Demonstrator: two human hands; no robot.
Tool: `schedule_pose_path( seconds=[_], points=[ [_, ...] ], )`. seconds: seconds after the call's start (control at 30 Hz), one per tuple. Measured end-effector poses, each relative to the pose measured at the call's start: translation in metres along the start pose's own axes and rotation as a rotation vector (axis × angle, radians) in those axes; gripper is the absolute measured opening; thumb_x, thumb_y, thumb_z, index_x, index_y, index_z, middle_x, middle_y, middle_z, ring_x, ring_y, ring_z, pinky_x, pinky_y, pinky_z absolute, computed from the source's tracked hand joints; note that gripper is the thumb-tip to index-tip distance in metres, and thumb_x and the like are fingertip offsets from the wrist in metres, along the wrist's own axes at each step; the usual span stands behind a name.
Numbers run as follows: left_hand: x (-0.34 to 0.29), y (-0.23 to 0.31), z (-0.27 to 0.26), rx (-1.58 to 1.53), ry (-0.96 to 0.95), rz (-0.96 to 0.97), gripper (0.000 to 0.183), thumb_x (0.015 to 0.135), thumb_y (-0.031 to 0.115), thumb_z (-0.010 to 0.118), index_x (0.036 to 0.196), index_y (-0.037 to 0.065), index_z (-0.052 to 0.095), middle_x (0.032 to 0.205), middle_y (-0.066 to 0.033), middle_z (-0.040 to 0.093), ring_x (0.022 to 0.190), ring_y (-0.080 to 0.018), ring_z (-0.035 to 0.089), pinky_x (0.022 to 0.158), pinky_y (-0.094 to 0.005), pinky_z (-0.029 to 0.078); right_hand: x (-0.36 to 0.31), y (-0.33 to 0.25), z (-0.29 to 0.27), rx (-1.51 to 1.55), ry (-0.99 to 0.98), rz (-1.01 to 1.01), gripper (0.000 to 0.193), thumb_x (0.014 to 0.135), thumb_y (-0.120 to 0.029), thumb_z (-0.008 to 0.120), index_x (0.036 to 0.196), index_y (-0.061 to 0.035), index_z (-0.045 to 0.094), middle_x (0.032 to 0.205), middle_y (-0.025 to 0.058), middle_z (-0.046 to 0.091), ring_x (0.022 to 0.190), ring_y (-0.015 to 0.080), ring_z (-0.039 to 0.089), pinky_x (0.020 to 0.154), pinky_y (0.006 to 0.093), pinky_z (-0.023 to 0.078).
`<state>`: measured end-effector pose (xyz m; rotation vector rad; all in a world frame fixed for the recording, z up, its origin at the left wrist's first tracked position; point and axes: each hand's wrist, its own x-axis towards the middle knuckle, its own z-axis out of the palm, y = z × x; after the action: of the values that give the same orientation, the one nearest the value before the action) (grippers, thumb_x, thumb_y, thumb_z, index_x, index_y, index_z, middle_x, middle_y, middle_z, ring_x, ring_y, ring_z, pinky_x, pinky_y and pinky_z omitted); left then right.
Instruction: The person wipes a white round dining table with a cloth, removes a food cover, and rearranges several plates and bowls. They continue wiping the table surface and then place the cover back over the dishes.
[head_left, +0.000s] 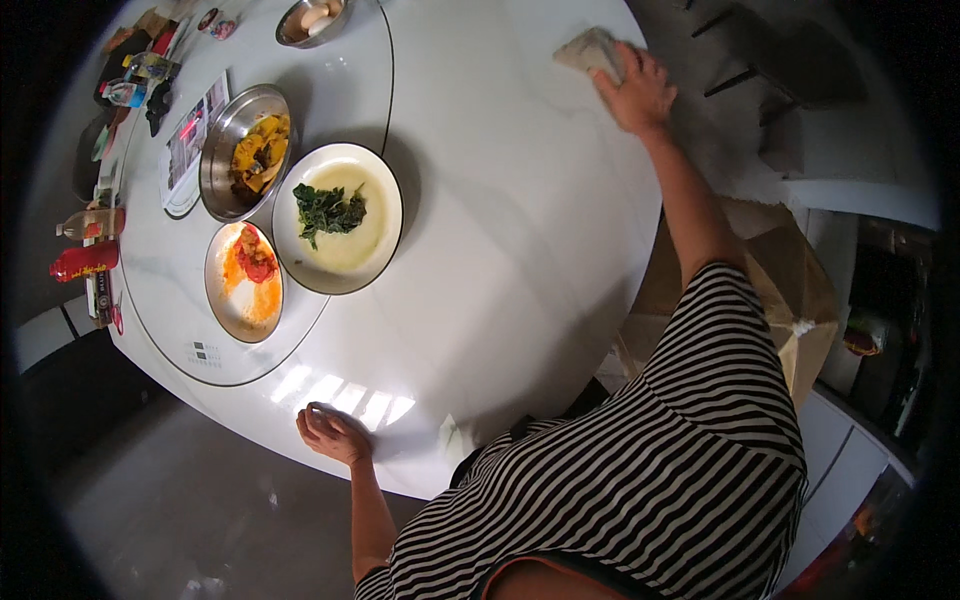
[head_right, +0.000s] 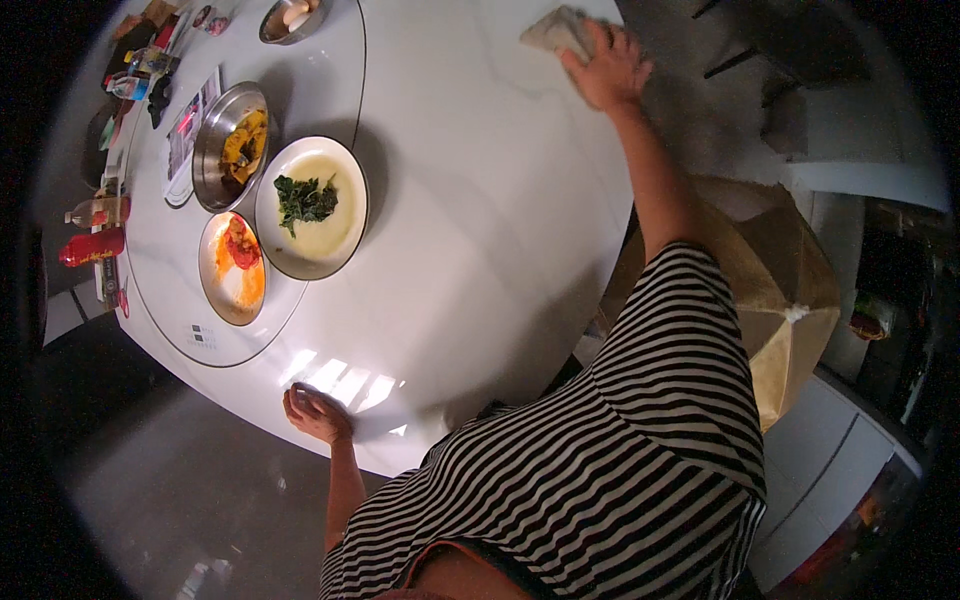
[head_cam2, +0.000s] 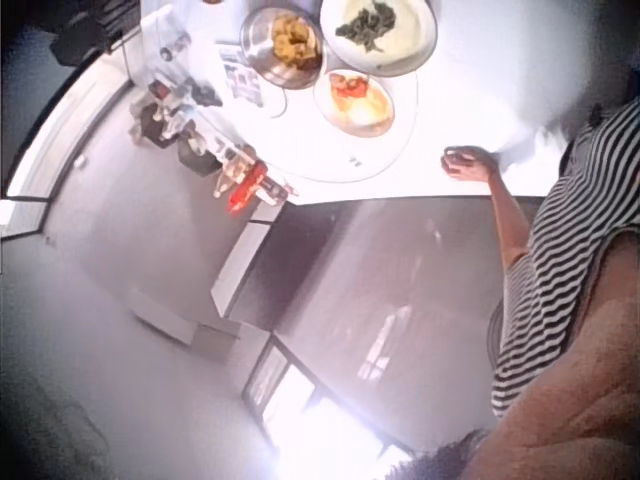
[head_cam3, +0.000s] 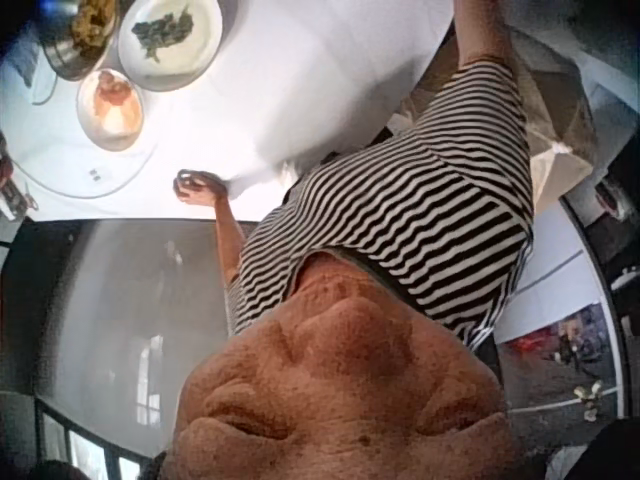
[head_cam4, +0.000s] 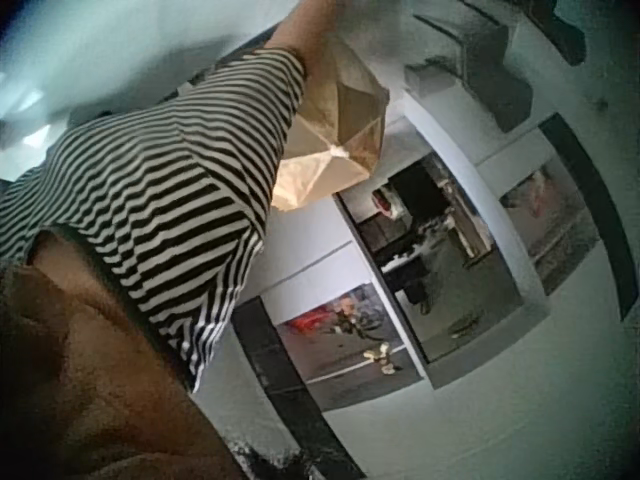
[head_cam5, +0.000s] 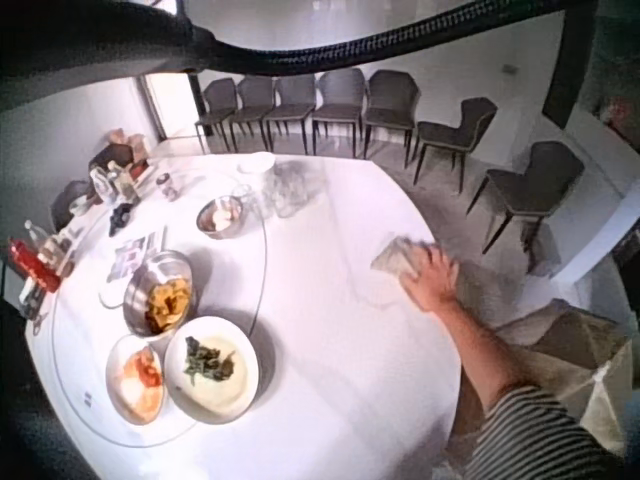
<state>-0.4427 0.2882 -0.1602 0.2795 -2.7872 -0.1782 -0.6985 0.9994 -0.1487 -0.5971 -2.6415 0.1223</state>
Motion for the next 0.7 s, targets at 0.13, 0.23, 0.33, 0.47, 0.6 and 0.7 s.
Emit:
schedule_pose_path(
  seconds=[0.13,0.23,0.33,0.47,0.6,0.7],
  points=[
    [0.002,0.003,0.0,0.016,-0.018,-0.029,0.053,0.102,0.047,0.035,0.134,0.008,0.051,0.139,-0.0177,0.047,0.126,-0.0366,0.045,0.102,-0.052,0.037,0.058,0.025,0.015,-0.015,-0.068,0.084,0.077,0.085,-0.071,0.052,0.149,-0.031,0.036,0.148,0.0109,0.041,0.132,0.0363,0.042,0.104,0.0568,0.037],
    [-0.002,-0.009,0.002,0.04,-0.011,0.002,0.051,0.102,0.045,0.038,0.134,0.008,0.051,0.14,-0.0173,0.046,0.126,-0.0365,0.044,0.102,-0.0517,0.037,0.066,-0.005,-0.012,0.06,-0.113,0.196,0.07,0.085,-0.052,0.062,0.145,-0.0209,0.041,0.137,0.0136,0.048,0.124,0.0356,0.048,0.101,0.0544,0.04],
    [0.002,-0.003,0.0,0.025,-0.015,-0.002,0.048,0.101,0.042,0.041,0.134,0.009,0.052,0.14,-0.0162,0.045,0.128,-0.0358,0.044,0.103,-0.0506,0.037,0.068,0.014,-0.004,0.078,-0.192,0.261,0.075,0.086,-0.063,0.054,0.148,-0.0252,0.036,0.142,0.0157,0.044,0.124,0.0393,0.05,0.101,0.053,0.042],
    [0.0,-0.008,0.005,0.032,-0.01,-0.008,0.046,0.1,0.04,0.042,0.134,0.011,0.05,0.14,-0.0152,0.045,0.129,-0.0353,0.042,0.104,-0.0523,0.034,0.031,0.026,0.001,0.056,-0.135,0.292,0.077,0.088,-0.067,0.053,0.151,-0.03,0.031,0.139,0.0205,0.046,0.123,0.0424,0.05,0.094,0.0596,0.044],
    [0.0,0.002,-0.003,0.033,0.001,-0.031,0.043,0.099,0.038,0.044,0.133,0.013,0.05,0.14,-0.0133,0.044,0.13,-0.0342,0.041,0.104,-0.0525,0.033,-0.04,0.009,-0.017,0.067,-0.114,0.35,0.074,0.089,-0.065,0.053,0.151,-0.0315,0.028,0.138,0.0215,0.043,0.115,0.0482,0.054,0.09,0.0595,0.047],
    [0.0,0.001,-0.001,0.017,0.017,-0.037,0.041,0.097,0.032,0.048,0.132,0.012,0.05,0.139,-0.013,0.045,0.131,-0.0333,0.041,0.104,-0.0523,0.033,-0.098,-0.014,-0.058,0.043,-0.201,0.413,0.076,0.089,-0.062,0.056,0.152,-0.0304,0.027,0.14,0.0206,0.041,0.119,0.0478,0.05,0.094,0.0584,0.044]
  ],
)
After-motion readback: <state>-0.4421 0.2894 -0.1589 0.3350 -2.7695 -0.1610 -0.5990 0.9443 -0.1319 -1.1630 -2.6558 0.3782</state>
